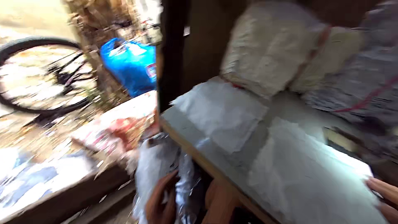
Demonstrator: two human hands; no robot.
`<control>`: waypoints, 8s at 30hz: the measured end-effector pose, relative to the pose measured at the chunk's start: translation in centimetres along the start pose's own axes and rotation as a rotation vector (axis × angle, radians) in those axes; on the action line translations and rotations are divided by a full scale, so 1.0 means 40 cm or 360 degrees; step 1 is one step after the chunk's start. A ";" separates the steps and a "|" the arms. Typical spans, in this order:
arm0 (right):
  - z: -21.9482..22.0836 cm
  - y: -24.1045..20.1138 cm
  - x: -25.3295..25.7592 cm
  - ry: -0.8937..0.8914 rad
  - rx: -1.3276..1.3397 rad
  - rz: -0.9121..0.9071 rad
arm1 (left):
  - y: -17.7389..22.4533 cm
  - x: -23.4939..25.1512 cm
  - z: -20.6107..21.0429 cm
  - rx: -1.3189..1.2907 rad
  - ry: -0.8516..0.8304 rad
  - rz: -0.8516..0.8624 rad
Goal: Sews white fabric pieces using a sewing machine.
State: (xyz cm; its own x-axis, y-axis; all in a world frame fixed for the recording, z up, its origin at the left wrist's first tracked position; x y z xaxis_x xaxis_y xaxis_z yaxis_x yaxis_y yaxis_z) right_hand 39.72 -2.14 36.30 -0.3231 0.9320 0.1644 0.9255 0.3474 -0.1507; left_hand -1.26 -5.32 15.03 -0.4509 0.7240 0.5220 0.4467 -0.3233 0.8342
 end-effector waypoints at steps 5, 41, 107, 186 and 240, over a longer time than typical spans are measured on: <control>0.046 0.134 -0.069 0.0530 0.0231 -0.0283 | 0.485 0.239 0.006 -0.0795 -0.0728 0.0874; 0.016 0.209 -0.047 0.0452 0.0333 -0.0466 | 0.646 0.182 0.652 0.0161 -0.2659 0.1417; -0.049 0.264 0.048 0.0200 0.0237 0.0507 | 0.697 0.213 0.616 0.0343 -0.1853 0.0918; 0.015 0.243 -0.002 0.0532 0.0336 -0.0430 | 0.650 0.192 0.717 0.0766 -0.2658 0.1241; -0.181 0.141 -0.265 0.0196 0.0093 0.0576 | 0.602 0.253 0.788 0.0377 -0.2321 0.1439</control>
State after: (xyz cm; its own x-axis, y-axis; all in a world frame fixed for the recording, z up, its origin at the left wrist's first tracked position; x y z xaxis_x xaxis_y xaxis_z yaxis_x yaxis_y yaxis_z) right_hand 49.79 -10.82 40.77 0.0517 0.9772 0.2060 0.9614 0.0071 -0.2750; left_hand 29.30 13.42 34.78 0.9392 0.3330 0.0834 0.2985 -0.9123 0.2804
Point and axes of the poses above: each hand's wrist, its own x-axis towards the middle knuckle, its own z-axis out of the palm, y = z × x, the point moved 4 cm from there along x, towards the middle knuckle, and after that the axes turned 3 degrees about -z, right-handed, at the moved point
